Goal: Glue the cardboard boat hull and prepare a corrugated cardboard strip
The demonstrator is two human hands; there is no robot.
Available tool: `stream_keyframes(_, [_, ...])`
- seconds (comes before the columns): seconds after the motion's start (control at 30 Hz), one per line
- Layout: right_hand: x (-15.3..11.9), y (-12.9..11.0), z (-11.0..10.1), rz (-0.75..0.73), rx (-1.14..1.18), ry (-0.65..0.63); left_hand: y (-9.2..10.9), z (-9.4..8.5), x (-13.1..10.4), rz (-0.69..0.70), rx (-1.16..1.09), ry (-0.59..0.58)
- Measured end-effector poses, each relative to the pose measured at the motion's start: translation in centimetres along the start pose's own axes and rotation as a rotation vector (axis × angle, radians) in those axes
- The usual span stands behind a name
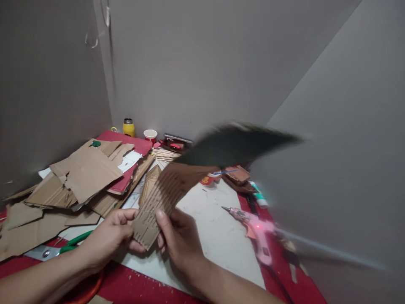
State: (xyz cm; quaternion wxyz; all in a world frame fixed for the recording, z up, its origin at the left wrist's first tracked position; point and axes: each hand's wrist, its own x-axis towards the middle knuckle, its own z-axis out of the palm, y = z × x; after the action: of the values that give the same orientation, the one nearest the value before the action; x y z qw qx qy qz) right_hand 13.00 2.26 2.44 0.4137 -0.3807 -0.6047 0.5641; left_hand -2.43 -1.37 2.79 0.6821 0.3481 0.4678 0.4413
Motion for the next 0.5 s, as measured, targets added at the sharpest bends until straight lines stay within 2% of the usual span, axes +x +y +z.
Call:
stream_keyframes(0.1, [0.2,0.1,-0.4,-0.038,-0.009,0.059,-0.1,-0.4,0.1,-0.002,-0.061,0.066])
stream_keyframes(0.27, [0.4,0.8,-0.6,-0.055,0.043,0.102,0.2,-0.5,-0.2,0.045,-0.051,-0.088])
stream_keyframes(0.4, [0.2,1.4,-0.3,-0.042,0.083,0.067,0.1,-0.5,-0.1,0.086,-0.028,-0.044])
stream_keyframes(0.5, [-0.1,1.6,-0.1,-0.036,-0.002,0.023,-0.1,-0.5,0.2,0.100,-0.047,-0.046])
